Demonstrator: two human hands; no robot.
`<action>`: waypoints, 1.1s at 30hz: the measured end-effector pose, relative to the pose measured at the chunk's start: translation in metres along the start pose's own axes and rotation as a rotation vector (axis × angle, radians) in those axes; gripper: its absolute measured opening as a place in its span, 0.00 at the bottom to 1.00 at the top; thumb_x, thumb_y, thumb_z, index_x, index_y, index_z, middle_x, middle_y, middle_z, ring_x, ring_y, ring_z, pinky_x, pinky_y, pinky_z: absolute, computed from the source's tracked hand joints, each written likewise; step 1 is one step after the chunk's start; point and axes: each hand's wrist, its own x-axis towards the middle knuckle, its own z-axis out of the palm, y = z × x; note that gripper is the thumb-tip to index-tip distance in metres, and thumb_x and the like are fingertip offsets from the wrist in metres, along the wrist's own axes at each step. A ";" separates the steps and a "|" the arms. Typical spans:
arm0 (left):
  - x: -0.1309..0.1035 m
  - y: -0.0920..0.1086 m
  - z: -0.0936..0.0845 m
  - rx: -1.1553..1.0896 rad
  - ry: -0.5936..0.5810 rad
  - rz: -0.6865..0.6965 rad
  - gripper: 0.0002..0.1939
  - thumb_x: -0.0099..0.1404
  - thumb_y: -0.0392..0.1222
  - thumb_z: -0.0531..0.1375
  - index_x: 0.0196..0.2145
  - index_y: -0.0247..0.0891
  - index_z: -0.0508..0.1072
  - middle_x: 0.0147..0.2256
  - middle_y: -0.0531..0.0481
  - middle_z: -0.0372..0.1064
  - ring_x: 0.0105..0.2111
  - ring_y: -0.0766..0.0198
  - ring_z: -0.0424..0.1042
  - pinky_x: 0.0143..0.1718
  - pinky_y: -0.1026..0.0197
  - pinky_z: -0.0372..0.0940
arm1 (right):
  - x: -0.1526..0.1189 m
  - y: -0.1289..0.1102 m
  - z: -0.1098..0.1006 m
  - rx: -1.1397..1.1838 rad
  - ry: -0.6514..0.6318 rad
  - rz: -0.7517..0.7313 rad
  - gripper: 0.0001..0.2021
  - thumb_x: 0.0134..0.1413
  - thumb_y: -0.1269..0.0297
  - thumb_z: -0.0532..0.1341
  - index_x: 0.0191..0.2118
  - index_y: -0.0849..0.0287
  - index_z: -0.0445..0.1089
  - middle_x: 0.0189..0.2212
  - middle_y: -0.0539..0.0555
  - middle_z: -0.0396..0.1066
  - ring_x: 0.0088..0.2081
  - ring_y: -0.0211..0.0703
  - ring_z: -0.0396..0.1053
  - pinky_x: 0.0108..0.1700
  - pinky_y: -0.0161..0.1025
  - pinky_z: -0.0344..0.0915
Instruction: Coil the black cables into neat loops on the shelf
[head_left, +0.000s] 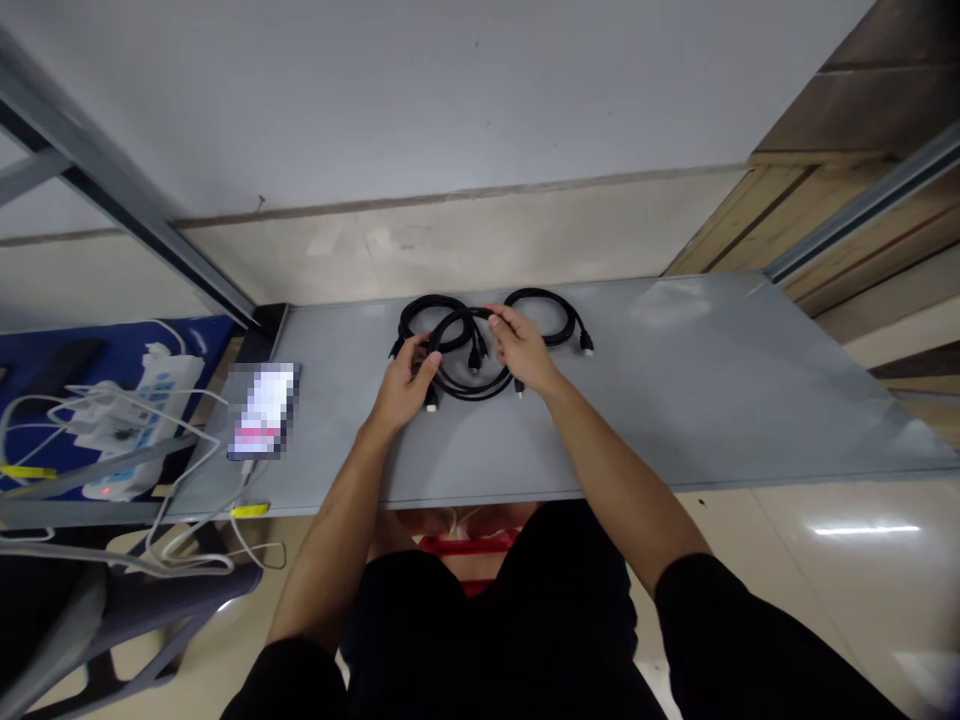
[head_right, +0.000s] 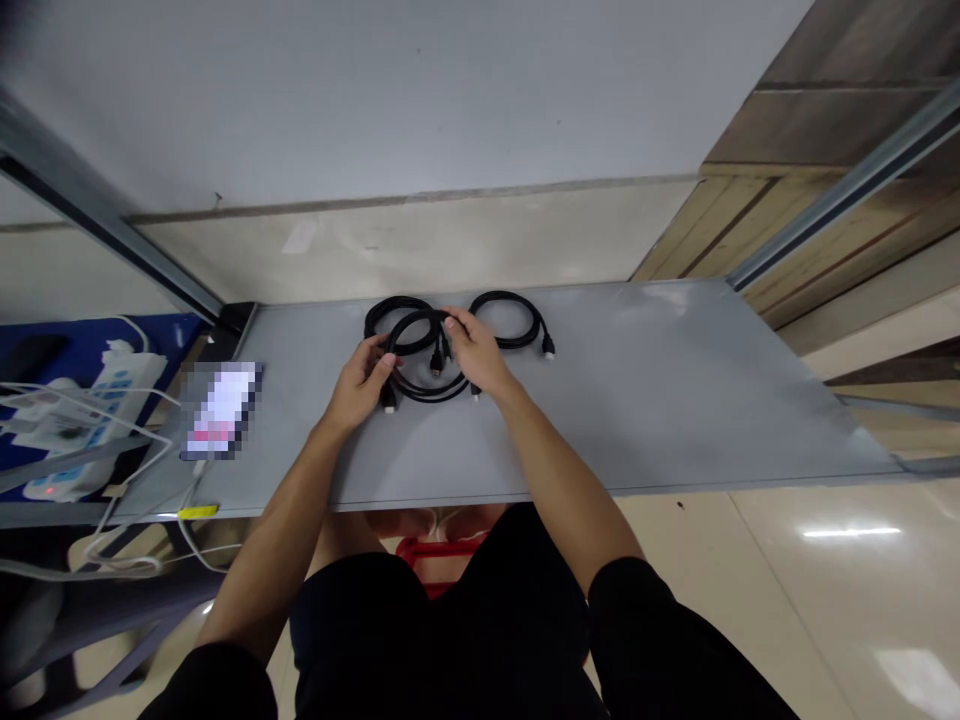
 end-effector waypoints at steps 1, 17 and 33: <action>0.000 0.000 0.000 -0.005 0.019 -0.002 0.27 0.77 0.62 0.62 0.62 0.40 0.72 0.43 0.45 0.79 0.38 0.60 0.79 0.38 0.59 0.74 | 0.002 -0.002 -0.006 0.006 0.071 -0.018 0.32 0.63 0.30 0.66 0.59 0.50 0.73 0.23 0.43 0.54 0.22 0.38 0.53 0.23 0.35 0.53; 0.003 0.000 -0.004 0.050 0.078 0.005 0.14 0.76 0.52 0.62 0.48 0.40 0.79 0.40 0.47 0.80 0.32 0.63 0.77 0.36 0.61 0.70 | 0.060 -0.022 -0.131 -0.410 0.457 -0.001 0.16 0.69 0.49 0.61 0.46 0.57 0.75 0.29 0.52 0.70 0.29 0.44 0.67 0.33 0.43 0.73; 0.005 -0.009 -0.007 0.275 0.103 0.127 0.14 0.78 0.42 0.56 0.49 0.40 0.81 0.42 0.44 0.81 0.40 0.57 0.79 0.47 0.53 0.75 | 0.058 -0.028 -0.126 -1.409 0.031 0.234 0.21 0.73 0.70 0.56 0.65 0.71 0.74 0.62 0.77 0.72 0.60 0.61 0.74 0.62 0.52 0.70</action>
